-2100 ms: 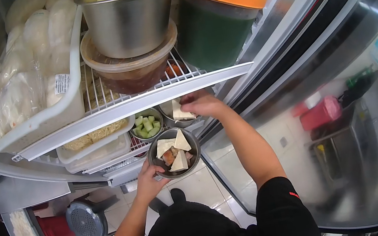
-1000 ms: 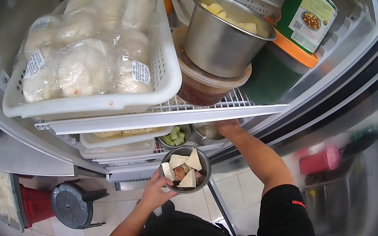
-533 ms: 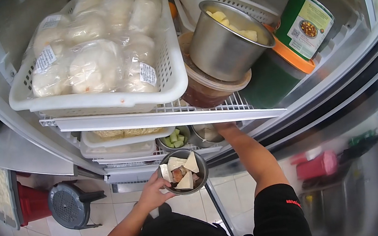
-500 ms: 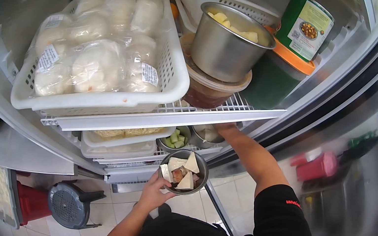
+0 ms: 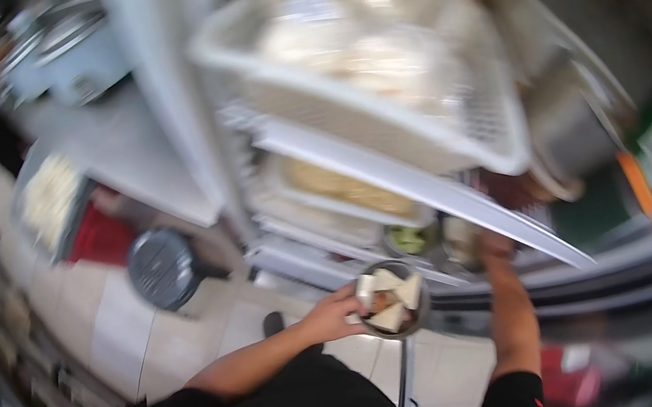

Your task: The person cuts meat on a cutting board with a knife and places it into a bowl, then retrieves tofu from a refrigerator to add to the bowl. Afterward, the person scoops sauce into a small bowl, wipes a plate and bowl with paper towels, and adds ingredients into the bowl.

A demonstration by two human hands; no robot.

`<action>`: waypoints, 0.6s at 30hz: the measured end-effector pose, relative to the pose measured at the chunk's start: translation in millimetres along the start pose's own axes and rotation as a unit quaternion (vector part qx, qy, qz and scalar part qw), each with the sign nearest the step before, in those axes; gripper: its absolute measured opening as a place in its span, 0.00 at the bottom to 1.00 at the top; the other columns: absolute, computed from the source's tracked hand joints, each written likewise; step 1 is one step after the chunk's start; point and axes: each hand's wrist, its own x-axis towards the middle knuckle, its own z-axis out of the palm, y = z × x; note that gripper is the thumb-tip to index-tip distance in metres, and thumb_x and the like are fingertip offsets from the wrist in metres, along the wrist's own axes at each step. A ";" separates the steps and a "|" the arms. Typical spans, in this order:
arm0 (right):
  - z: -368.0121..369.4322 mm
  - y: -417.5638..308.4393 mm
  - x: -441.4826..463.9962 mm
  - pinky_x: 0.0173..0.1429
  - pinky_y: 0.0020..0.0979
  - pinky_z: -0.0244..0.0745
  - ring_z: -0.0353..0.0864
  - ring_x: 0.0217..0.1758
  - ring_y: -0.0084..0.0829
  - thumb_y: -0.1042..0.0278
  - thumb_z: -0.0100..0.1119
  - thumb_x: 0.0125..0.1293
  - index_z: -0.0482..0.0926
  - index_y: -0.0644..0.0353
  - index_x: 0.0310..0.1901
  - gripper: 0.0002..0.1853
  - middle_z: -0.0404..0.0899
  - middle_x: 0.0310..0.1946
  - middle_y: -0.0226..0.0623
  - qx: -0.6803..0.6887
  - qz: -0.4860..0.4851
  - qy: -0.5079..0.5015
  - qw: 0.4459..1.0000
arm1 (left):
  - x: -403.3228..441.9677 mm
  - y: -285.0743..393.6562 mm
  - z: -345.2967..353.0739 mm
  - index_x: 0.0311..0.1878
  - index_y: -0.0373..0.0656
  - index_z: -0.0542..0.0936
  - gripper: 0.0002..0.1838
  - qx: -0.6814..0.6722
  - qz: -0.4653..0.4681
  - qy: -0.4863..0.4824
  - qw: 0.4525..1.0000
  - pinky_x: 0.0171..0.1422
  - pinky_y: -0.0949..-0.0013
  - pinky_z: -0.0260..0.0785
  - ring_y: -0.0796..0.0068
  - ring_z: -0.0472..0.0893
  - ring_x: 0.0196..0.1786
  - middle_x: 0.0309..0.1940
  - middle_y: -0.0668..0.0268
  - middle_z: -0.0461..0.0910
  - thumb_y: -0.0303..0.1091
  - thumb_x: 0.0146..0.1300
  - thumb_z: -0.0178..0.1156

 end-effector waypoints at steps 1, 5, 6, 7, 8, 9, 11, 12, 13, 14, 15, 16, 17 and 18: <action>-26.7 -3.6 10.0 0.70 0.45 0.69 0.72 0.68 0.52 0.60 0.46 0.71 0.64 0.59 0.70 0.28 0.70 0.66 0.53 0.036 0.055 -0.107 0.992 | -4.0 0.9 1.5 0.38 0.45 0.78 0.20 0.007 -0.010 0.005 1.000 0.59 0.59 0.75 0.49 0.76 0.61 0.66 0.51 0.69 0.40 0.48 0.77; -55.3 14.7 17.0 0.76 0.47 0.58 0.64 0.72 0.56 0.46 0.68 0.59 0.67 0.69 0.67 0.42 0.67 0.67 0.60 0.127 0.122 -0.065 0.982 | -11.2 23.7 -3.2 0.35 0.46 0.76 0.19 -0.041 -0.077 0.006 0.996 0.65 0.59 0.70 0.46 0.72 0.67 0.70 0.49 0.65 0.38 0.47 0.77; -37.7 30.8 12.6 0.74 0.45 0.62 0.69 0.66 0.57 0.50 0.69 0.59 0.68 0.70 0.64 0.39 0.70 0.63 0.59 0.182 0.076 0.050 0.979 | -16.5 25.2 1.3 0.34 0.46 0.75 0.19 -0.027 -0.066 0.028 0.997 0.66 0.59 0.70 0.46 0.72 0.67 0.70 0.48 0.64 0.37 0.46 0.77; -34.6 42.4 2.2 0.73 0.44 0.64 0.71 0.64 0.54 0.56 0.69 0.59 0.69 0.69 0.62 0.35 0.72 0.60 0.56 0.217 0.061 0.086 0.971 | -22.0 32.6 -1.0 0.34 0.46 0.76 0.18 -0.027 -0.057 0.050 0.997 0.66 0.59 0.70 0.46 0.71 0.68 0.70 0.47 0.64 0.37 0.46 0.77; -36.9 42.9 4.5 0.71 0.42 0.66 0.73 0.62 0.52 0.62 0.69 0.58 0.71 0.68 0.60 0.31 0.74 0.57 0.53 0.250 0.047 0.119 0.960 | -30.4 45.8 -2.7 0.34 0.45 0.76 0.18 -0.028 -0.047 0.071 0.996 0.66 0.60 0.70 0.47 0.71 0.68 0.70 0.47 0.63 0.36 0.46 0.77; -37.6 20.0 14.5 0.69 0.40 0.67 0.74 0.60 0.47 0.65 0.69 0.57 0.71 0.67 0.60 0.30 0.74 0.56 0.50 0.377 0.015 0.099 0.921 | -37.4 61.4 -5.9 0.36 0.45 0.77 0.17 -0.045 -0.085 0.076 0.992 0.68 0.61 0.69 0.46 0.69 0.70 0.70 0.47 0.64 0.35 0.46 0.77; -91.1 -25.4 -4.1 0.65 0.36 0.70 0.75 0.58 0.39 0.73 0.67 0.54 0.71 0.65 0.59 0.30 0.75 0.54 0.45 0.585 -0.019 0.042 0.810 | -63.2 58.1 6.7 0.37 0.46 0.79 0.18 -0.001 -0.086 0.137 0.987 0.69 0.60 0.67 0.46 0.68 0.71 0.69 0.47 0.65 0.34 0.46 0.77; -155.4 -44.4 -24.2 0.64 0.36 0.71 0.75 0.57 0.36 0.75 0.67 0.52 0.70 0.64 0.59 0.29 0.75 0.53 0.43 0.539 -0.071 0.060 0.837 | -66.2 61.0 20.9 0.38 0.46 0.79 0.18 0.005 -0.071 0.146 0.987 0.70 0.60 0.66 0.46 0.67 0.72 0.69 0.47 0.66 0.33 0.46 0.77; -219.5 -64.4 -43.5 0.63 0.35 0.71 0.75 0.56 0.34 0.78 0.66 0.51 0.70 0.63 0.58 0.30 0.75 0.52 0.41 0.492 -0.121 0.083 0.858 | -74.2 76.4 26.1 0.39 0.46 0.80 0.18 0.018 -0.050 0.197 0.979 0.71 0.59 0.66 0.46 0.67 0.72 0.69 0.47 0.66 0.32 0.45 0.78; -256.8 -84.4 -55.1 0.65 0.35 0.68 0.74 0.57 0.36 0.79 0.67 0.50 0.70 0.62 0.56 0.28 0.74 0.52 0.42 0.556 -0.088 -0.017 0.826 | -91.8 94.6 22.0 0.40 0.46 0.80 0.19 0.038 -0.031 0.251 0.967 0.72 0.58 0.65 0.46 0.67 0.72 0.69 0.46 0.66 0.31 0.45 0.78; -283.3 -101.9 -59.2 0.65 0.35 0.68 0.74 0.57 0.38 0.80 0.69 0.48 0.70 0.61 0.54 0.29 0.73 0.51 0.43 0.570 -0.200 0.052 0.795 | -103.2 117.1 22.2 0.39 0.46 0.80 0.19 0.055 -0.040 0.277 0.958 0.72 0.58 0.65 0.46 0.67 0.72 0.69 0.46 0.66 0.30 0.44 0.79; -314.7 -130.0 -49.3 0.64 0.35 0.68 0.74 0.57 0.39 0.80 0.71 0.46 0.70 0.61 0.52 0.29 0.73 0.51 0.44 0.606 -0.251 0.047 0.753 | -111.4 133.6 1.4 0.39 0.46 0.80 0.19 0.081 -0.051 0.309 0.946 0.72 0.58 0.65 0.46 0.67 0.73 0.70 0.46 0.66 0.30 0.44 0.79; -338.4 -157.1 -39.2 0.64 0.36 0.69 0.75 0.56 0.42 0.79 0.72 0.45 0.70 0.61 0.53 0.31 0.73 0.51 0.46 0.611 -0.299 0.039 0.732 | -119.4 141.8 -15.4 0.38 0.46 0.80 0.19 0.090 -0.073 0.329 0.937 0.72 0.58 0.65 0.46 0.66 0.74 0.70 0.45 0.65 0.31 0.44 0.80; -360.4 -174.7 -43.2 0.64 0.38 0.70 0.75 0.55 0.46 0.78 0.74 0.44 0.70 0.61 0.55 0.33 0.73 0.51 0.48 0.615 -0.353 0.035 0.704 | -134.2 154.0 -17.7 0.38 0.46 0.79 0.20 0.105 -0.093 0.356 0.924 0.72 0.58 0.66 0.47 0.64 0.75 0.71 0.45 0.64 0.33 0.44 0.80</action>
